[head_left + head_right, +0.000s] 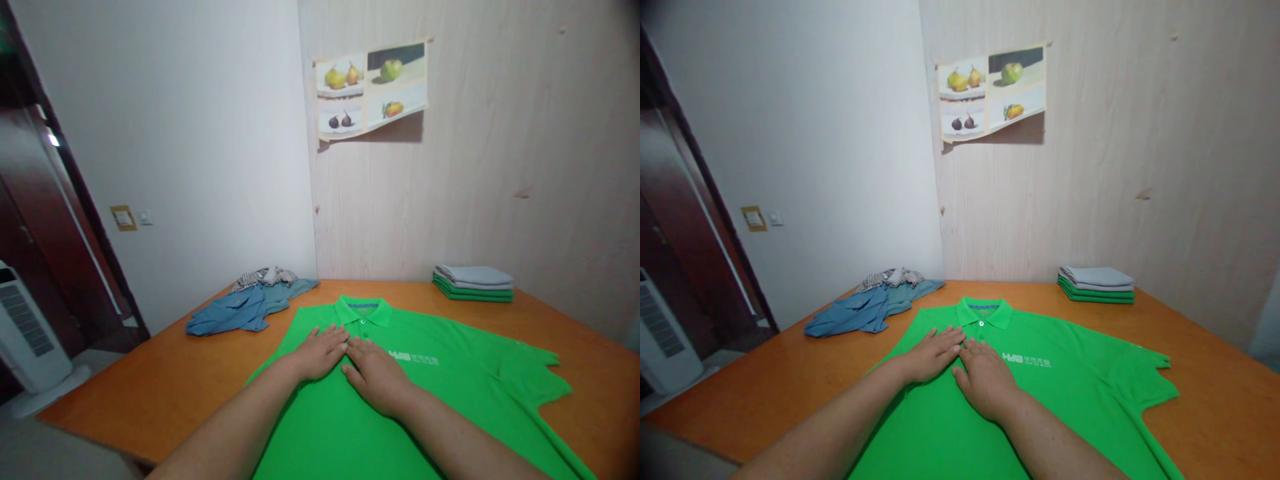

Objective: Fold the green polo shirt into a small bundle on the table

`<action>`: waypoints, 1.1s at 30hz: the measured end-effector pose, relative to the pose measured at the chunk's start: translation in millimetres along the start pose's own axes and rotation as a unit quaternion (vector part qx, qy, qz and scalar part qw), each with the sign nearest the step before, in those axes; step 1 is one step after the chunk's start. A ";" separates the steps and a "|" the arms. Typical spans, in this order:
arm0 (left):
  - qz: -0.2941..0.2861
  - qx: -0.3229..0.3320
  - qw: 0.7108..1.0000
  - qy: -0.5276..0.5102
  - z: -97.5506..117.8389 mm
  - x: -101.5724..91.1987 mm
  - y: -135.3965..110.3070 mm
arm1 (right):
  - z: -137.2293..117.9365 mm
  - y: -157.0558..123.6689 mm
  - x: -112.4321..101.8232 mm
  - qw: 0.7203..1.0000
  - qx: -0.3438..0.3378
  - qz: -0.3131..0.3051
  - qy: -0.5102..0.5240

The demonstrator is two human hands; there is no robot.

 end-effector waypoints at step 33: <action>0.023 -0.037 0.999 -0.015 -32.0 -18.8 -57.3 | 14.4 0.7 8.1 1.000 -0.009 0.007 -0.019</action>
Point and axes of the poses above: each hand's wrist, its own y-axis towards the middle knuckle, its own x-axis out of the palm, z = x × y, the point moved 7 cm from there along y, towards the middle knuckle, and after that the axes turned 10 degrees about y, right-handed, at the moved point
